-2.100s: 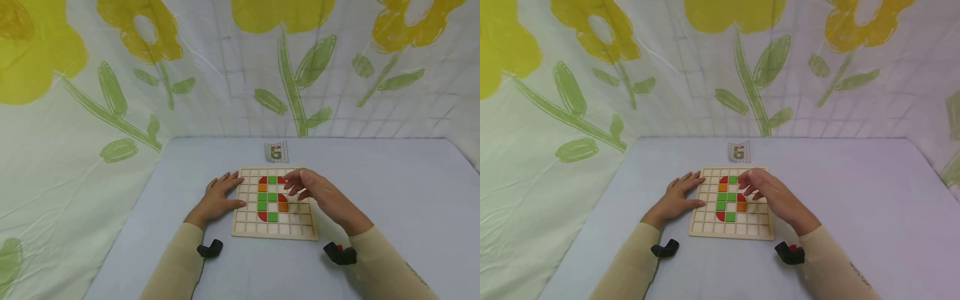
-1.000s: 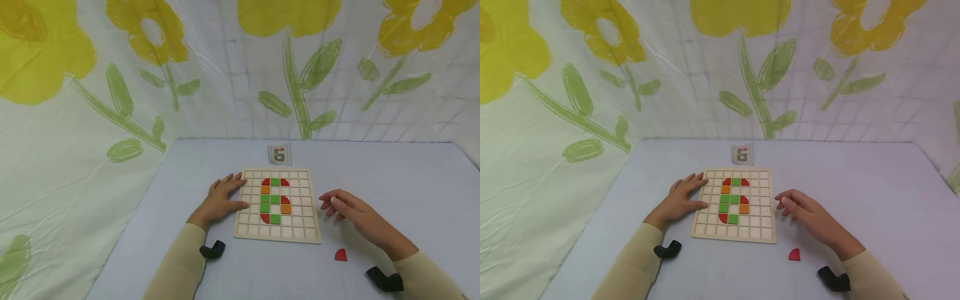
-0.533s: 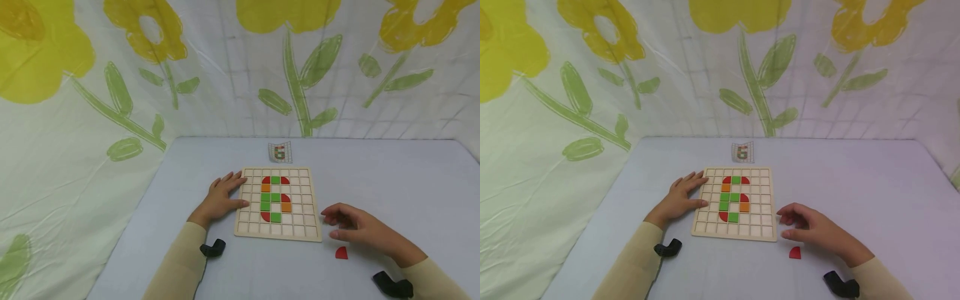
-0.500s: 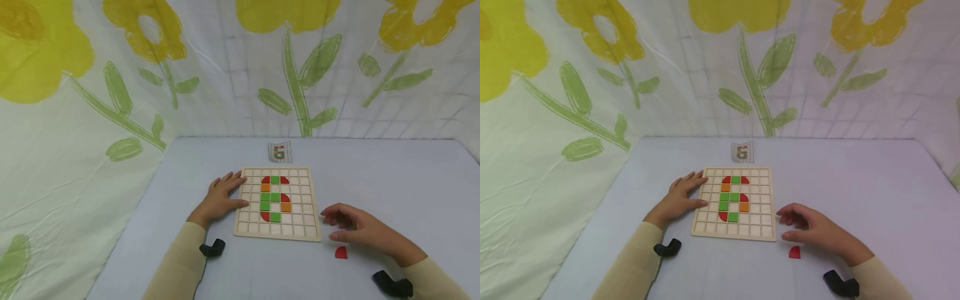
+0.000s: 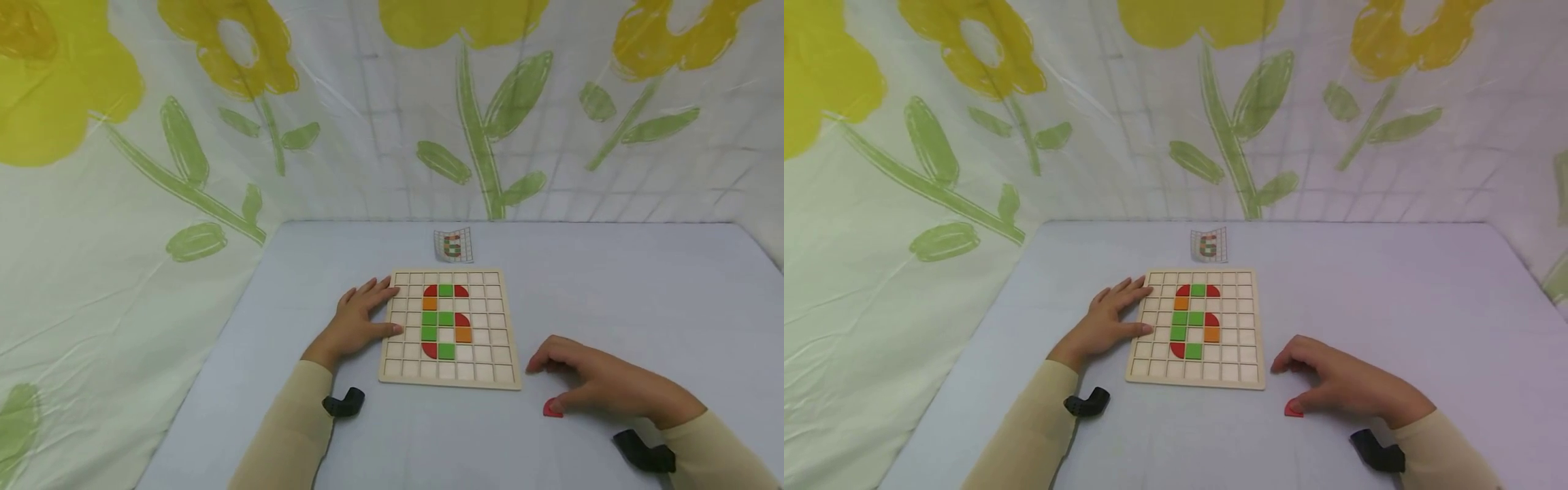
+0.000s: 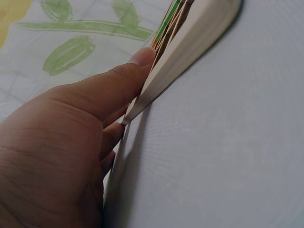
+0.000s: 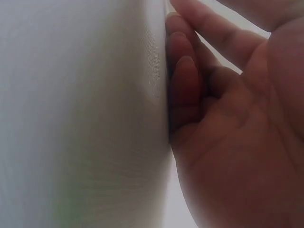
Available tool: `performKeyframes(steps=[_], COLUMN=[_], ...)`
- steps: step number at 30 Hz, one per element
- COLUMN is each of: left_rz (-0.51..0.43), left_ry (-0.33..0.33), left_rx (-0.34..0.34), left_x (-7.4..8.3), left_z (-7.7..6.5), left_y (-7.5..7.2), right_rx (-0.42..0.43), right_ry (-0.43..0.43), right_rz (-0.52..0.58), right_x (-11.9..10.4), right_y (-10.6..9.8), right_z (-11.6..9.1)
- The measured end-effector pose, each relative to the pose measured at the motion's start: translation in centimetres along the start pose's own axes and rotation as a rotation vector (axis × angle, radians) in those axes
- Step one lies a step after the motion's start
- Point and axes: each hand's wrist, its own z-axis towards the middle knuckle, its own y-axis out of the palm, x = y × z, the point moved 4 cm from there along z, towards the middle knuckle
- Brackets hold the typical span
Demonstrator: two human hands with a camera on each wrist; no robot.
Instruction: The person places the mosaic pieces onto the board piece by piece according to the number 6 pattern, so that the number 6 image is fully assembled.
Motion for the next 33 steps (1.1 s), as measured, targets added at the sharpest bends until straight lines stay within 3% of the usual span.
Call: performKeyframes(steps=[19, 33], left_rz=[0.000, -0.015], left_ry=[-0.017, -0.004], left_rx=[-0.005, -0.008], left_x=[-0.08, -0.02], left_z=[-0.03, 0.04], left_y=[-0.09, -0.04], right_rx=[0.041, 0.082], right_ry=[-0.124, -0.029], right_rz=[-0.049, -0.057], right_x=[0.13, 0.00], right_y=[0.89, 0.83], right_z=[0.79, 0.66])
